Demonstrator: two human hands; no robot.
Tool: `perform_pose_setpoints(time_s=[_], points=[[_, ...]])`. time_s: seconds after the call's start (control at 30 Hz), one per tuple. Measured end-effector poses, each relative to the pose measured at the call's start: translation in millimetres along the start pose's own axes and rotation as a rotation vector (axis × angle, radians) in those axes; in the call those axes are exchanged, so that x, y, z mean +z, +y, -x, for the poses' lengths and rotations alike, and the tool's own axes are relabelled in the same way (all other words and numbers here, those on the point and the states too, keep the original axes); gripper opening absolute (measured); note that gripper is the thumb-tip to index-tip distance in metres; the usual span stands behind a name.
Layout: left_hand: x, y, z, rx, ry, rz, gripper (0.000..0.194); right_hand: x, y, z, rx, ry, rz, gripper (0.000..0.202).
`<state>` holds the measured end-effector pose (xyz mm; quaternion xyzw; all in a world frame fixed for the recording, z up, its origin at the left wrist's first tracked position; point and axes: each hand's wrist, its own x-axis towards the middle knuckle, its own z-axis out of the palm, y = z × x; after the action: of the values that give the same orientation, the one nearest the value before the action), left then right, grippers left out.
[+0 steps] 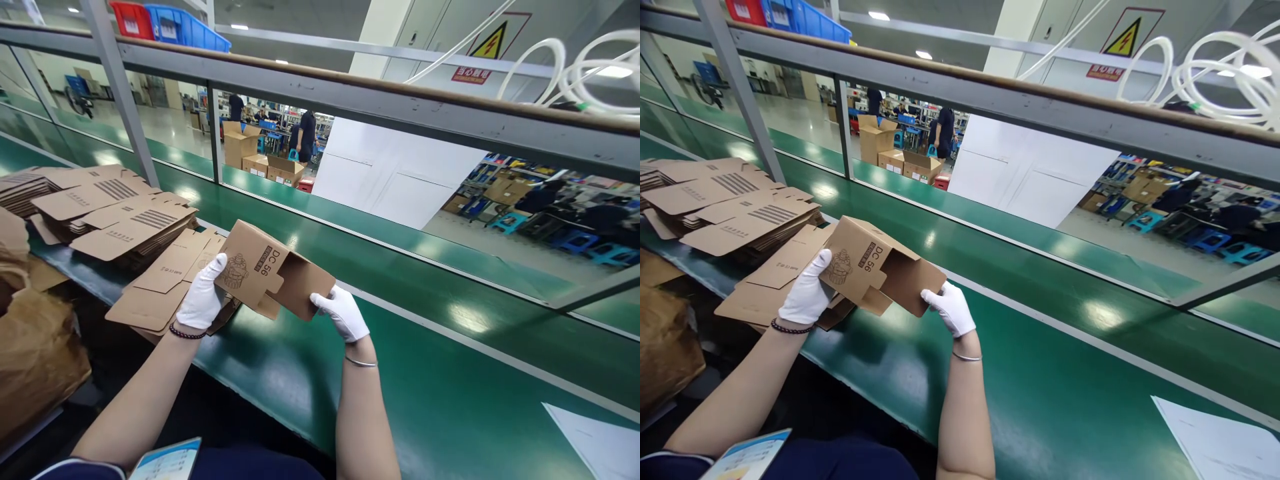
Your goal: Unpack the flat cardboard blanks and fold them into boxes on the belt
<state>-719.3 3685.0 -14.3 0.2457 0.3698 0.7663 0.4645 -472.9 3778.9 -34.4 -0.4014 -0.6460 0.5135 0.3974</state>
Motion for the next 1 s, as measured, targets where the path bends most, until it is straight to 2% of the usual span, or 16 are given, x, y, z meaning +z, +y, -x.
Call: perform_pose_setpoints(time_s=[0.1, 0.2, 0.3, 0.37, 0.47, 0.67, 0.9, 1.0], points=[[-0.5, 5.6, 0.6, -0.019, 0.033, 0.007, 0.043, -8.9, -4.1, 3.2, 0.026, -0.166, 0.035, 0.034], [1.9, 7.2, 0.6, -0.02, 0.051, 0.035, 0.041, -5.2, 1.7, 4.4, 0.003, -0.189, -0.122, 0.036], [4.1, 5.3, 0.2, -0.056, 0.066, 0.081, 0.039, 5.9, 16.2, 4.2, -0.025, -0.153, -0.347, 0.043], [4.6, 3.8, 0.4, -0.066, 0.056, 0.102, 0.039, 12.5, 25.7, 3.8, -0.042, -0.12, -0.4, 0.052], [4.2, 2.9, 1.8, -0.058, 0.041, 0.116, 0.04, 17.1, 33.3, 3.1, -0.042, -0.089, -0.416, 0.056], [3.9, 2.9, 5.3, -0.029, 0.049, 0.102, 0.04, 14.8, 32.8, 1.0, -0.018, -0.087, -0.426, 0.053], [5.2, 1.1, 6.5, 0.003, 0.051, 0.061, 0.044, 15.3, 41.5, -5.3, -0.011, 0.002, -0.37, 0.048], [3.6, 5.6, 5.5, 0.021, 0.065, 0.07, 0.042, 6.4, 47.2, -10.7, 0.0, 0.062, -0.308, 0.049]])
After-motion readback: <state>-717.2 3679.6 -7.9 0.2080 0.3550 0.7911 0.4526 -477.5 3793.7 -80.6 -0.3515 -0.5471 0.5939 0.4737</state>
